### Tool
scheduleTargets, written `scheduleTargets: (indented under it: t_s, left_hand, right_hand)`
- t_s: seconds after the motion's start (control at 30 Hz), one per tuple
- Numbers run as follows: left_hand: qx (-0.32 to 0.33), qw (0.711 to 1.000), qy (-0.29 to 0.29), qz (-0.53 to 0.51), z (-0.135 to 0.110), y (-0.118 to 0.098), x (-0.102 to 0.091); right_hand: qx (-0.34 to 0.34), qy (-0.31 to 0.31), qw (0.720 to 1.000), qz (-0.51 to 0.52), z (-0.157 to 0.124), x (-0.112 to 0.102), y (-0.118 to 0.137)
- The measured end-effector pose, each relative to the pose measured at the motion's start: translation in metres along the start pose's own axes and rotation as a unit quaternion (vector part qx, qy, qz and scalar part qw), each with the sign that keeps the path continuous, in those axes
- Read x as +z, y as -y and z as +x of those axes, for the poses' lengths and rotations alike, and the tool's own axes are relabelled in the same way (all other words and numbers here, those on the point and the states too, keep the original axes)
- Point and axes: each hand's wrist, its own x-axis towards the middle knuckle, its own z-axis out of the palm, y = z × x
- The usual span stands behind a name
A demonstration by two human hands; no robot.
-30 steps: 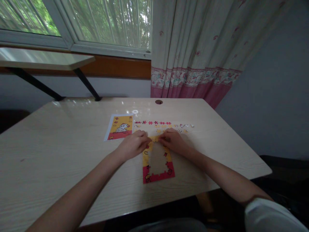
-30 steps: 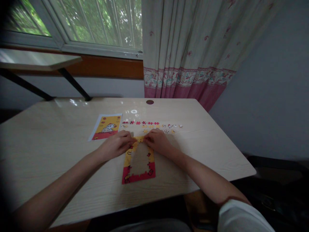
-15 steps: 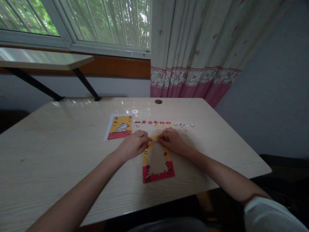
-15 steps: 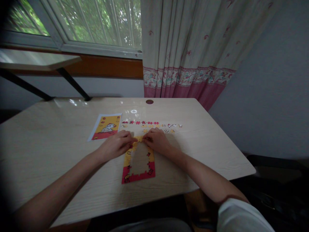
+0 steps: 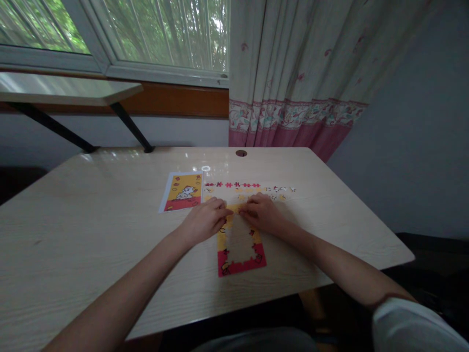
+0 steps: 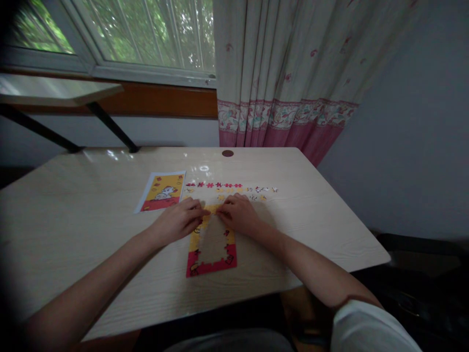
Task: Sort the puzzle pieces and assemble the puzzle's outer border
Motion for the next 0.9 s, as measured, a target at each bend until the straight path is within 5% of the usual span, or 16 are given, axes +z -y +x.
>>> scheduleTargets:
  t_s: [0.9]
  left_hand:
    - [0.019,1.0,0.01,0.02,0.0,-0.005,0.002]
  right_hand:
    - [0.029,0.05,0.998,0.022,-0.009,-0.013,-0.02]
